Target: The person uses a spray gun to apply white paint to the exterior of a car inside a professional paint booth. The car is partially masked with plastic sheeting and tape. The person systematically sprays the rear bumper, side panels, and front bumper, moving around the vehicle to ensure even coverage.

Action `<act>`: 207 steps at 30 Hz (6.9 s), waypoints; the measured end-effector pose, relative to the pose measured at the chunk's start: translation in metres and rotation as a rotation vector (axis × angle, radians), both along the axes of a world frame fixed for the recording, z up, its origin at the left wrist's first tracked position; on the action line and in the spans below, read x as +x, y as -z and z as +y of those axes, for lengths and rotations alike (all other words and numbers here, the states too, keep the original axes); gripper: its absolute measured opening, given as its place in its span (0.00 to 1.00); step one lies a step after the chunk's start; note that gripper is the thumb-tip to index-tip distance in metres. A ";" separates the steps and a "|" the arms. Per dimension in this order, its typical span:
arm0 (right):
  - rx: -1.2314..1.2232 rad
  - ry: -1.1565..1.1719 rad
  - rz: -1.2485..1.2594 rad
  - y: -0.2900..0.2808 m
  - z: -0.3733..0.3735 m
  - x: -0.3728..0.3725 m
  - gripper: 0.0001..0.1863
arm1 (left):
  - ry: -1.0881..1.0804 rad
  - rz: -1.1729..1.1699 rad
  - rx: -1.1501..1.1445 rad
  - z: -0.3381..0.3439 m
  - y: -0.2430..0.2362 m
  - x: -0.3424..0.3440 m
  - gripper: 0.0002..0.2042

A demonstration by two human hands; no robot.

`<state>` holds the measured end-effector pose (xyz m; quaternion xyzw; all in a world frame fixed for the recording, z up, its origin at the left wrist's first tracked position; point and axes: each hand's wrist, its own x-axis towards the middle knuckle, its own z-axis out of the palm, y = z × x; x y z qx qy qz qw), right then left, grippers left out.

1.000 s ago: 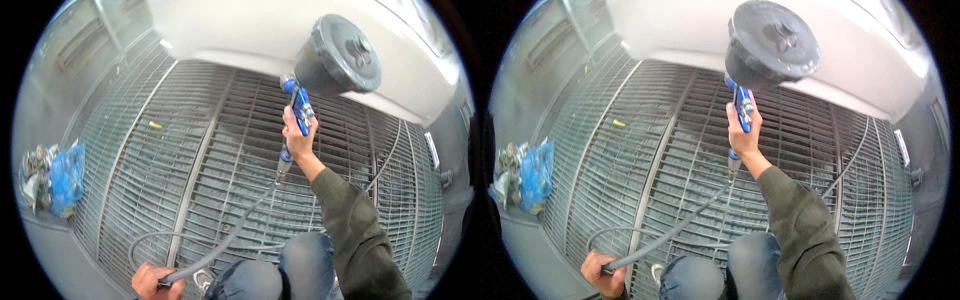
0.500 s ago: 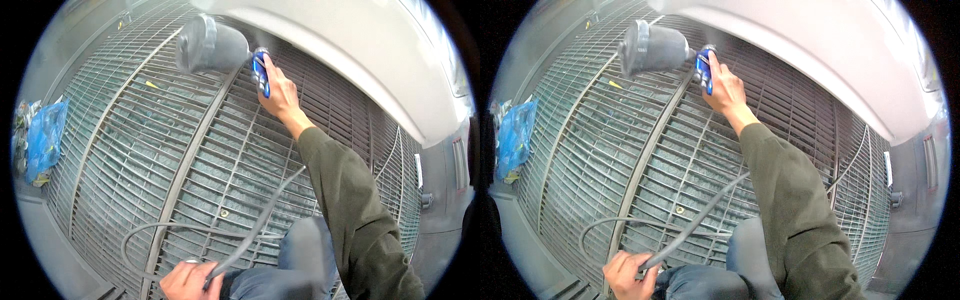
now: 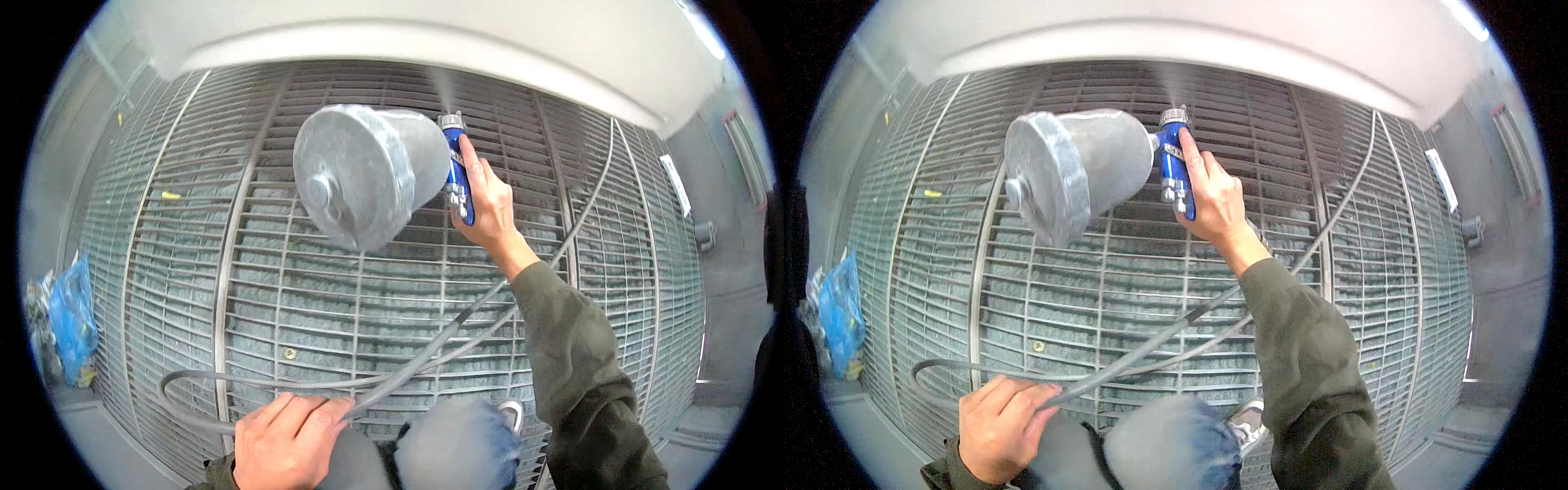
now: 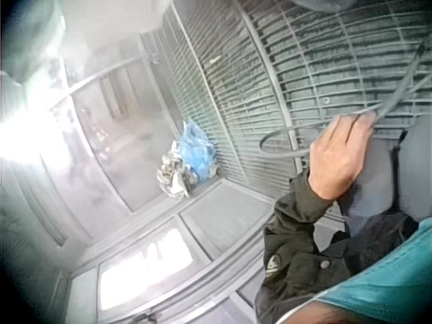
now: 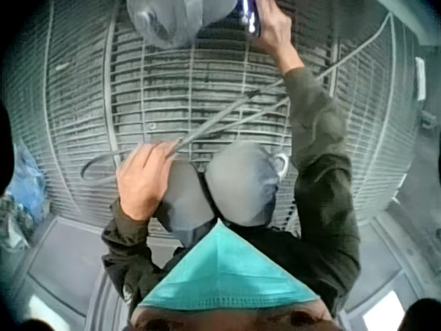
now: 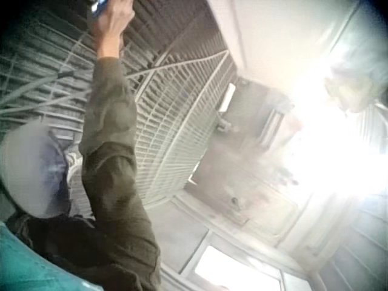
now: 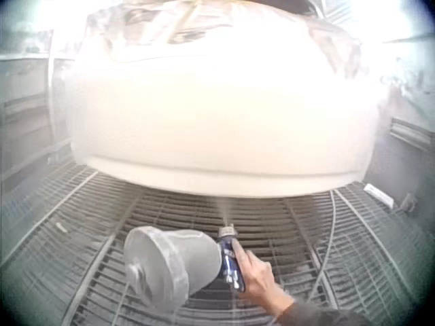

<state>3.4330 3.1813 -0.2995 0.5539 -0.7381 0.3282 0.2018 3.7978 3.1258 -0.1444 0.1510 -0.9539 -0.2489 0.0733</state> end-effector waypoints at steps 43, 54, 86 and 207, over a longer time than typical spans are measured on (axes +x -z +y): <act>-1.460 -0.440 -1.548 0.059 0.278 -0.126 0.22 | -0.610 0.125 -0.665 0.014 -0.014 -0.055 0.11; -1.173 -0.027 -1.442 0.014 0.216 -0.048 0.24 | -0.706 0.433 -0.358 -0.015 0.036 0.027 0.18; -0.146 0.133 -1.583 -0.481 -0.260 0.419 0.20 | -1.553 0.793 -0.027 -0.345 -0.246 0.499 0.21; -1.017 1.048 -0.758 -0.278 -0.723 0.431 0.03 | -0.006 0.676 0.748 -1.145 0.061 0.130 0.22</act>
